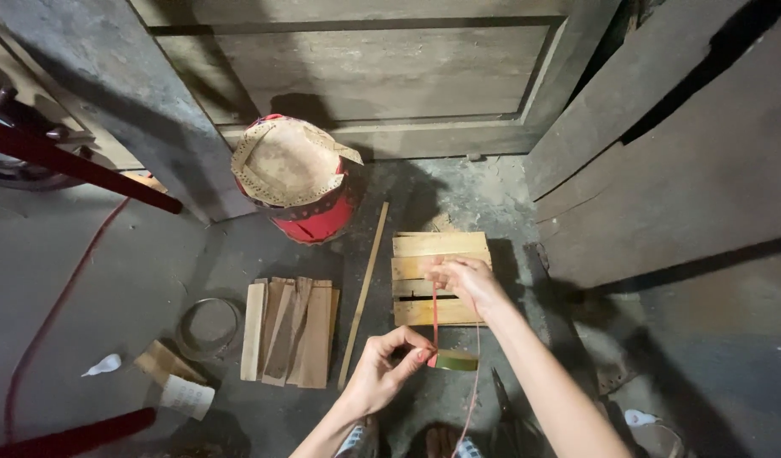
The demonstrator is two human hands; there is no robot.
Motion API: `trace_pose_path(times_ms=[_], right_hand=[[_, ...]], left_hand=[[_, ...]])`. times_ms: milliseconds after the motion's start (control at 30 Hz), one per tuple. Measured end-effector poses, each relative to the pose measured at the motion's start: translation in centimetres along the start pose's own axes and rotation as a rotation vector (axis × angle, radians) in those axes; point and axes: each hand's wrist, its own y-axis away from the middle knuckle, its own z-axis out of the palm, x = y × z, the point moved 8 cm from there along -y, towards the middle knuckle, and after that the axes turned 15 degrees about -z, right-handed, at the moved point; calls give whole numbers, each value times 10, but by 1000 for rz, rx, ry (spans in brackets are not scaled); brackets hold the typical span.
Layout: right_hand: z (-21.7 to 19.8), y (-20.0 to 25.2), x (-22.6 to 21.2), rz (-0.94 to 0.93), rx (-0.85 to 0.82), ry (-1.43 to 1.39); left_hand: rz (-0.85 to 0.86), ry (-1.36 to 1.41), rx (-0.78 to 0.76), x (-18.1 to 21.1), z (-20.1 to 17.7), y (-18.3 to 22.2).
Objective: The person is wrapping a red string around a thin green flexible strip and tying knots to secure it, likely for instrument construction.
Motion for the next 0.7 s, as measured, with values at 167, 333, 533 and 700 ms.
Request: trace_pose_path(times_ms=[167,333,533,700], right_hand=[[21,19,1,61,-49,169],[1,18,41,194,-89,88],[14,48,65,436,-143,-2],[-2,57,101,563,-163,-260]], left_hand=[[-36,0,-2,1,-5,-2],[35,-86,36,12,-11,-2],[125,-73,17,25,-12,1],[42,-69,30,20,-12,6]])
